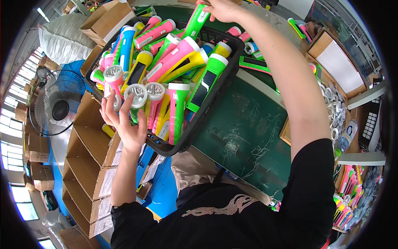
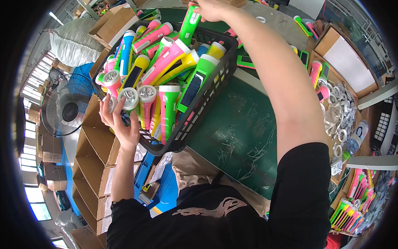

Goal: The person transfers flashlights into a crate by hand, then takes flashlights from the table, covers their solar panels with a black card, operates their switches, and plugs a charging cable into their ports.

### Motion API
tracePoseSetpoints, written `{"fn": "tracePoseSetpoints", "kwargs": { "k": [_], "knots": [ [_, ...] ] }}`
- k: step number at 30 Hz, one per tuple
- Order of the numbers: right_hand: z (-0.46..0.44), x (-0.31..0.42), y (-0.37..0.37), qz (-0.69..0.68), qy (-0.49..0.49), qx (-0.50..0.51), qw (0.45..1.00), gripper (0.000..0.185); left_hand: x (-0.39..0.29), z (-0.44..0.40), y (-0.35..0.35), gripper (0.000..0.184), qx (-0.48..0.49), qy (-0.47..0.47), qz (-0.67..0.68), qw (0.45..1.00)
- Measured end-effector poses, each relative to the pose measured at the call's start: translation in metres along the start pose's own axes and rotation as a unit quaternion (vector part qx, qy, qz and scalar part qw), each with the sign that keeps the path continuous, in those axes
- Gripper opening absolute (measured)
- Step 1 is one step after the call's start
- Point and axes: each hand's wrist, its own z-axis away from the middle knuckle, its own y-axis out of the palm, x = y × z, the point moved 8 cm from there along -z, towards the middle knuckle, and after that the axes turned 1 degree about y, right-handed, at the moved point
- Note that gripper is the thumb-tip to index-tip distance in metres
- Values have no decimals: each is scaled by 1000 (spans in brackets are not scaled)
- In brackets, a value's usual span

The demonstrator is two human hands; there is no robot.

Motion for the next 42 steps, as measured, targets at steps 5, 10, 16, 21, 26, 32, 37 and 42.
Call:
{"fn": "tracePoseSetpoints", "kwargs": {
  "k": [5,10,16,21,26,32,37,42],
  "knots": [
    [54,26,-69,40,-34,-138,989,32,-1,1,-1,50,-4,7,-6,1000],
    [126,-48,-102,-359,72,-96,926,32,1,5,-6,48,-31,22,-8,999],
    [320,-88,-51,-477,204,-365,773,42,-54,47,-45,35,-209,113,96,966],
    [445,-59,25,-680,172,-295,649,37,-217,63,27,48,140,96,517,839],
    [496,-3,71,-590,247,-398,657,40,-331,71,157,41,382,-322,799,335],
    [521,-40,12,-341,280,-327,836,25,-419,43,209,39,469,-313,778,276],
    [556,-108,-43,-302,321,-355,824,41,-437,49,236,41,490,-322,754,294],
    [553,-134,-13,-263,243,-339,870,43,-434,72,242,43,493,-310,758,294]
  ]
}}
